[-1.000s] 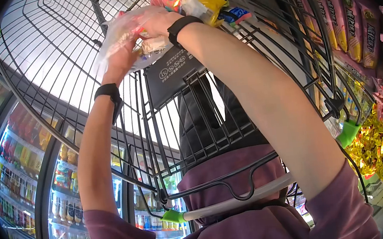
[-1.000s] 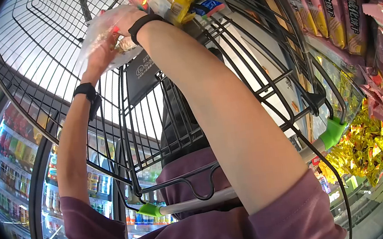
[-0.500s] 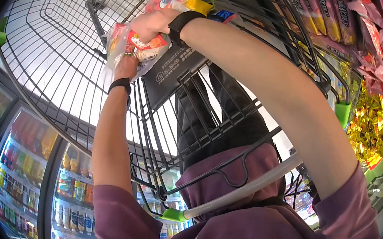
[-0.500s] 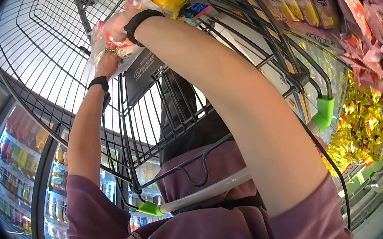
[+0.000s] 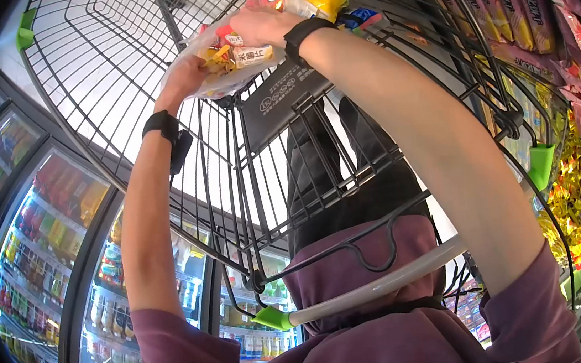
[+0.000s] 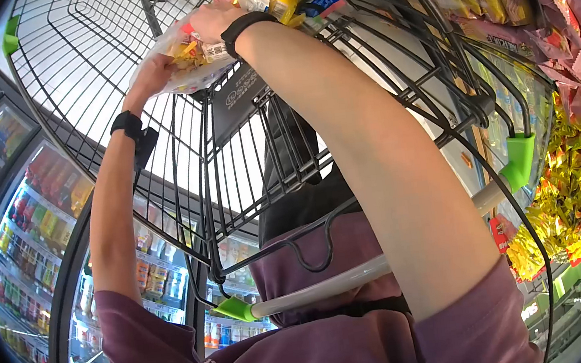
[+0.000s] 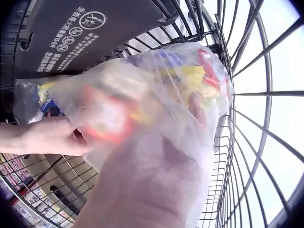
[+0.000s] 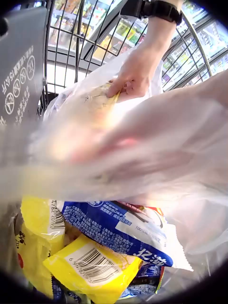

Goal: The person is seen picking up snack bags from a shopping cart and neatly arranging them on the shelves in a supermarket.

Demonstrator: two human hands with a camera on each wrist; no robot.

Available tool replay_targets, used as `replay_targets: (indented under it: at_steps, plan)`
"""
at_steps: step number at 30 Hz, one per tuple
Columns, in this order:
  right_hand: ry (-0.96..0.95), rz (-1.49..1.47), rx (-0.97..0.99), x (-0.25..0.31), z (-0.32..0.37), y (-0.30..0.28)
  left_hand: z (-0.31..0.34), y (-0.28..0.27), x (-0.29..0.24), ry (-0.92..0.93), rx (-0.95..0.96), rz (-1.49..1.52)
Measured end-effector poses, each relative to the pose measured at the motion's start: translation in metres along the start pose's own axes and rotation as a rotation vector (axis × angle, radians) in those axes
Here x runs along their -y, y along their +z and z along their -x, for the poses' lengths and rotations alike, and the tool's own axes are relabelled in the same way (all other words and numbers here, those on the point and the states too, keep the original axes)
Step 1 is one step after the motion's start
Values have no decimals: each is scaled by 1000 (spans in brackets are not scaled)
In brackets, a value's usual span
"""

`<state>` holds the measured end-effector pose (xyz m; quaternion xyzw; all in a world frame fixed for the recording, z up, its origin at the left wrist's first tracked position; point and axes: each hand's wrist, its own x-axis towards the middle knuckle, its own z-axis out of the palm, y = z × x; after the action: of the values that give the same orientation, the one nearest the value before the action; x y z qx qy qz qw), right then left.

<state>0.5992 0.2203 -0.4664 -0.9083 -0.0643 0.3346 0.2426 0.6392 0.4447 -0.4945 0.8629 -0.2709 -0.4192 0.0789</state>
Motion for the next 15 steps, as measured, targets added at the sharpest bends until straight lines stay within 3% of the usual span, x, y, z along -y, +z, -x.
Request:
replay_targets:
  at_steps: [4, 6, 10, 13, 15]
  plan:
    - [-12, -166, 149, 0, -17, 26, 16, 1, -29, 122, -51, -116]
    - [14, -99, 289, 4, -20, 35, 36, -21, -66, 138, -43, -156]
    - [-31, -31, 166, 14, 9, 11, 48, -43, -84, 150, 11, -253]
    - [-138, -104, 184, 24, 33, -29, 65, -69, -101, 230, -29, -116]
    - [-110, -204, 242, 36, 43, -52, 80, -89, -114, 260, -66, -40]
